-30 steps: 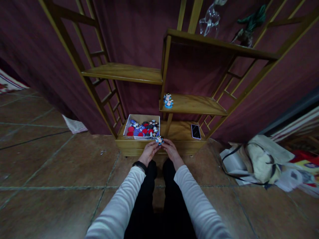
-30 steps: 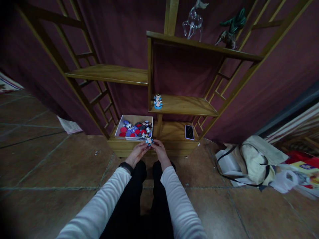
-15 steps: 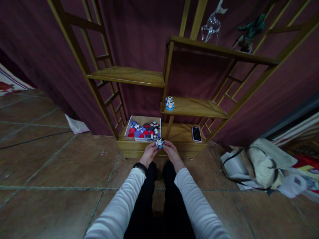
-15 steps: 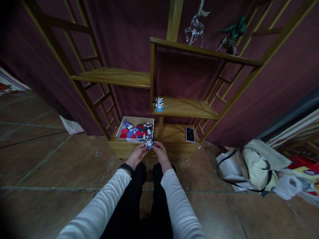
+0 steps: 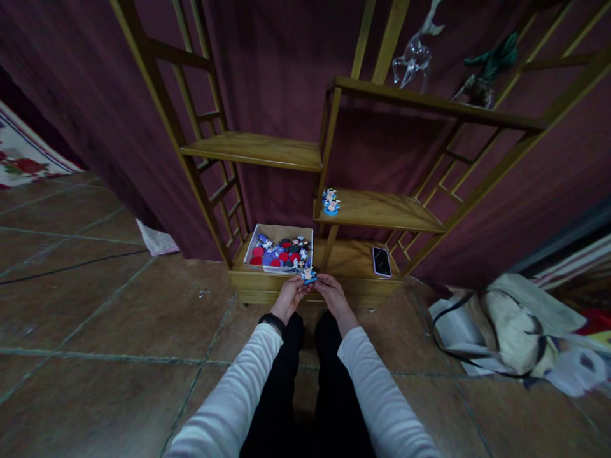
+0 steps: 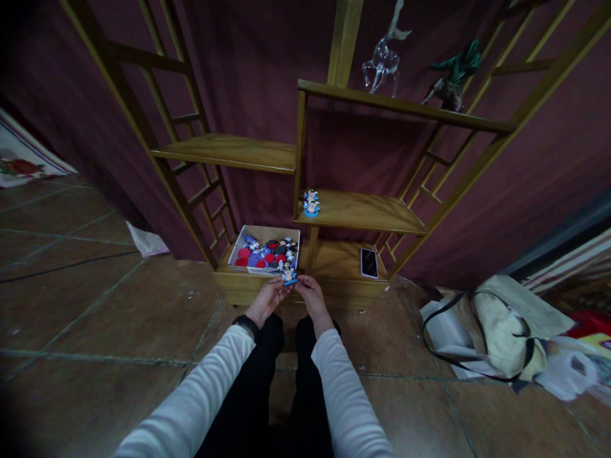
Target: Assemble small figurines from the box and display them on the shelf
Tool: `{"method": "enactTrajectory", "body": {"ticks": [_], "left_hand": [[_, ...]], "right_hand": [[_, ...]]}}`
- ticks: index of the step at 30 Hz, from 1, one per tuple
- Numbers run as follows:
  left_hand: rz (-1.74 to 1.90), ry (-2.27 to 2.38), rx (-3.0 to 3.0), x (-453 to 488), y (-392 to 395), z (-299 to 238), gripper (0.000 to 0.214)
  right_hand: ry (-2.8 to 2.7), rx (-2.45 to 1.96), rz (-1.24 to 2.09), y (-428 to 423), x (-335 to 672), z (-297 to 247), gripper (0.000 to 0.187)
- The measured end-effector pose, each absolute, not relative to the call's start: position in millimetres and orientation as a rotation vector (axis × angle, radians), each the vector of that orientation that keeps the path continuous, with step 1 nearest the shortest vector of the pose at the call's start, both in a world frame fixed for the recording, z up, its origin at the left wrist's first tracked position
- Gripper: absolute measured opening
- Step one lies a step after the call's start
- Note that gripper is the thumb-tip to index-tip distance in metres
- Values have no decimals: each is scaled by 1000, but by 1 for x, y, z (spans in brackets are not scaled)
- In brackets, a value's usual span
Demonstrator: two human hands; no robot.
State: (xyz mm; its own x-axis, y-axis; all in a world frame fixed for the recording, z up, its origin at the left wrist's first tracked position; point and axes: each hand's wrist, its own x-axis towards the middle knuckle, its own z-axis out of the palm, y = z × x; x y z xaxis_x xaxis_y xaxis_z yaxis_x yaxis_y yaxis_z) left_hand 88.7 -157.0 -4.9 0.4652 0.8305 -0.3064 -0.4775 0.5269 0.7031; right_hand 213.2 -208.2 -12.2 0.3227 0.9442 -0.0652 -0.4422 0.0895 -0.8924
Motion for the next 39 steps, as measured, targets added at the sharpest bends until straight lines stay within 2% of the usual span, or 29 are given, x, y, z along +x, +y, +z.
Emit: {"method": "enactTrajectory", "body": {"ticks": [7, 13, 19, 26, 39], "left_hand": [[855, 710, 563, 90, -157, -4, 13], [859, 683, 550, 90, -158, -2, 10], [849, 654, 600, 88, -160, 0, 21], [888, 586, 713, 91, -161, -2, 40], [974, 682, 792, 96, -164, -4, 45]], "right_hand": [[-705, -1159, 1064, -209, 214, -15, 28], [-765, -1112, 1019, -208, 213, -11, 25], [-793, -1115, 1010, -209, 213, -7, 21], [-619, -1135, 1022, -209, 212, -11, 28], [-537, -1135, 1168, -211, 213, -8, 37]]}}
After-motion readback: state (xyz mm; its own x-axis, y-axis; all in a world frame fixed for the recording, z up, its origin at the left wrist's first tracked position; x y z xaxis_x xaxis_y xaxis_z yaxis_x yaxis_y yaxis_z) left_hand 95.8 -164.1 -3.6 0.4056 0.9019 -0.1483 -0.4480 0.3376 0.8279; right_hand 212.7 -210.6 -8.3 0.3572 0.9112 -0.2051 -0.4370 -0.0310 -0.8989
